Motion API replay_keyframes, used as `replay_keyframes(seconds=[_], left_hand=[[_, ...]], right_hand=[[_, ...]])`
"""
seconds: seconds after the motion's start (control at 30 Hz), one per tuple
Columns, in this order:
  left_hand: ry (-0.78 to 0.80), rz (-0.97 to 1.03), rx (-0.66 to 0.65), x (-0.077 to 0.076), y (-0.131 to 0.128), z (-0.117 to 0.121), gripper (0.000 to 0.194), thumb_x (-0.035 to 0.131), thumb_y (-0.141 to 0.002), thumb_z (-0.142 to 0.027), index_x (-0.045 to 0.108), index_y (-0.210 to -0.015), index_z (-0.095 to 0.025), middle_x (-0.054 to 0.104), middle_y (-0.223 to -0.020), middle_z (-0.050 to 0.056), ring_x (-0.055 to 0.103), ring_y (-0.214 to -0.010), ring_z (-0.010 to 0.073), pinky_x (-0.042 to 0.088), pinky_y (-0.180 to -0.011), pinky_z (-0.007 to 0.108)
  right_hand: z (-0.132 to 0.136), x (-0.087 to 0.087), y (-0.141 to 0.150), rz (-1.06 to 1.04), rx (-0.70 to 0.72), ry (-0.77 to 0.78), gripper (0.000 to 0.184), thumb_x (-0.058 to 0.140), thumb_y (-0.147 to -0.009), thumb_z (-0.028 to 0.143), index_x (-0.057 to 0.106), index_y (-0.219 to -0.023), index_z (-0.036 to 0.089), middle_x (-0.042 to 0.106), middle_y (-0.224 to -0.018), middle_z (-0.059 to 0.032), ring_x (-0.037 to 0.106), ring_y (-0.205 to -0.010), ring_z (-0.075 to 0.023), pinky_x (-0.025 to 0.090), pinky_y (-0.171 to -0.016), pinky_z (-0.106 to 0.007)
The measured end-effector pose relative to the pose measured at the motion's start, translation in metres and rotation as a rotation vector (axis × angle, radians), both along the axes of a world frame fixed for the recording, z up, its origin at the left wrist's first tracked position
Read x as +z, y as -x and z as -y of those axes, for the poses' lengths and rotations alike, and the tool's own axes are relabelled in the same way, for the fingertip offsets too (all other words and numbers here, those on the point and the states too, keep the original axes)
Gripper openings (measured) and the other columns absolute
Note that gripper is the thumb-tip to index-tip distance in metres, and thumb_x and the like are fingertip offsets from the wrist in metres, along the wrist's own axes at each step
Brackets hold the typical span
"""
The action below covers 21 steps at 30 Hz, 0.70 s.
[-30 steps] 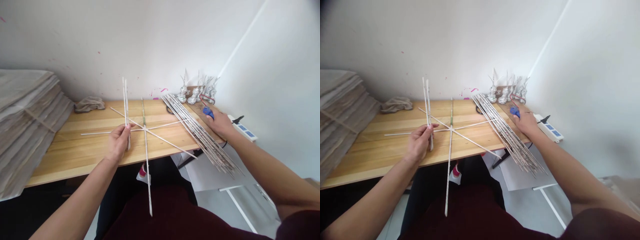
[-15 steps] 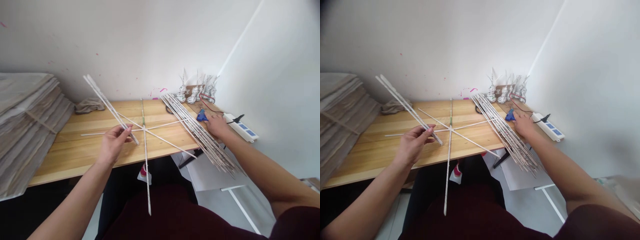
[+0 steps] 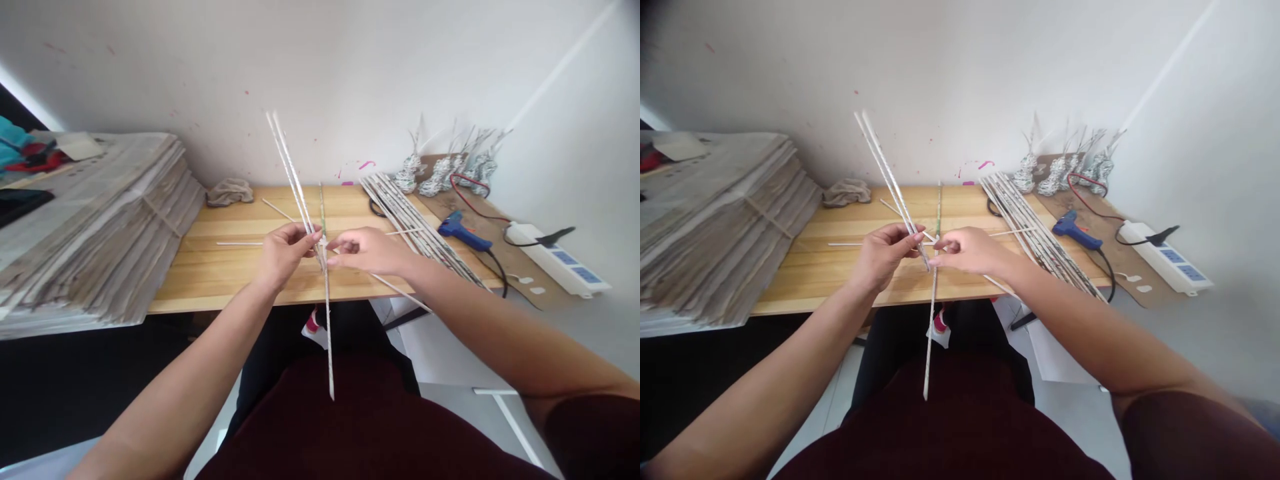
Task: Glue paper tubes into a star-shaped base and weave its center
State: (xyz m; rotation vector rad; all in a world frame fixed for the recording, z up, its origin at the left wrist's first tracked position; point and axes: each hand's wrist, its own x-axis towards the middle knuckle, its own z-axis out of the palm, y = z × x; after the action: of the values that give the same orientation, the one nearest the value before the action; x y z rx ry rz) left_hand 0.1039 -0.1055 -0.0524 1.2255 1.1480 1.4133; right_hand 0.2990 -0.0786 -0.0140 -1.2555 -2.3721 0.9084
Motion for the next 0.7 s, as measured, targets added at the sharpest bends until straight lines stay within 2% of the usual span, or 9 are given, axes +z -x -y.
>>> replay_keyframes(seconds=[0.07, 0.17, 0.33, 0.5, 0.6, 0.7], left_hand=[[-0.023, 0.006, -0.007, 0.001, 0.000, -0.001, 0.040, 0.081, -0.067, -0.042, 0.074, -0.096, -0.015, 0.072, -0.081, 0.004, 0.065, -0.068, 0.0130, 0.057, -0.064, 0.026], [-0.049, -0.021, 0.046, -0.003, 0.005, -0.005, 0.040, 0.081, -0.067, -0.042, 0.073, -0.095, -0.015, 0.072, -0.083, 0.004, 0.065, -0.068, 0.0134, 0.057, -0.065, 0.027], [-0.071, -0.042, 0.120, -0.017, 0.012, -0.013, 0.036, 0.078, -0.070, -0.044, 0.073, -0.092, -0.015, 0.072, -0.086, 0.005, 0.065, -0.074, 0.0141, 0.057, -0.069, 0.028], [-0.094, -0.198, 0.098, -0.030, 0.015, -0.023, 0.030, 0.076, -0.072, -0.039, 0.073, -0.089, -0.015, 0.071, -0.078, 0.005, 0.063, -0.067, 0.0133, 0.054, -0.067, 0.027], [-0.092, -0.323, 0.082, -0.032, 0.017, -0.027, 0.025, 0.072, -0.075, -0.036, 0.073, -0.089, -0.016, 0.072, -0.079, 0.006, 0.064, -0.070, 0.0151, 0.052, -0.068, 0.027], [-0.100, -0.365, 0.068, -0.033, 0.017, -0.030, 0.022, 0.068, -0.078, -0.035, 0.073, -0.088, -0.016, 0.073, -0.083, 0.006, 0.066, -0.074, 0.0164, 0.051, -0.072, 0.028]], right_hand=[[-0.002, -0.010, 0.023, -0.041, 0.027, 0.037, 0.031, 0.072, -0.075, 0.045, 0.073, -0.093, 0.020, 0.068, -0.074, 0.0004, 0.057, -0.061, -0.0117, 0.040, -0.058, -0.024], [-0.013, -0.021, 0.033, -0.103, -0.002, 0.075, 0.022, 0.069, -0.080, 0.039, 0.070, -0.074, 0.017, 0.065, -0.064, 0.0005, 0.056, -0.057, -0.0110, 0.040, -0.055, -0.024], [-0.036, -0.031, 0.025, -0.234, -0.106, 0.194, 0.016, 0.065, -0.084, 0.031, 0.068, -0.079, 0.016, 0.070, -0.071, -0.0034, 0.062, -0.062, -0.0124, 0.047, -0.060, -0.024], [-0.047, -0.032, 0.024, -0.131, -0.128, 0.052, 0.020, 0.063, -0.084, 0.033, 0.073, -0.082, 0.016, 0.072, -0.076, -0.0039, 0.063, -0.068, -0.0143, 0.044, -0.060, -0.024], [-0.053, -0.031, 0.026, -0.089, -0.132, -0.016, 0.018, 0.063, -0.084, 0.031, 0.074, -0.083, 0.017, 0.072, -0.078, -0.0037, 0.064, -0.071, -0.0151, 0.044, -0.062, -0.024], [-0.060, -0.033, 0.028, -0.072, -0.157, -0.036, 0.015, 0.063, -0.082, 0.026, 0.075, -0.085, 0.017, 0.073, -0.080, -0.0040, 0.064, -0.073, -0.0156, 0.045, -0.064, -0.024]])
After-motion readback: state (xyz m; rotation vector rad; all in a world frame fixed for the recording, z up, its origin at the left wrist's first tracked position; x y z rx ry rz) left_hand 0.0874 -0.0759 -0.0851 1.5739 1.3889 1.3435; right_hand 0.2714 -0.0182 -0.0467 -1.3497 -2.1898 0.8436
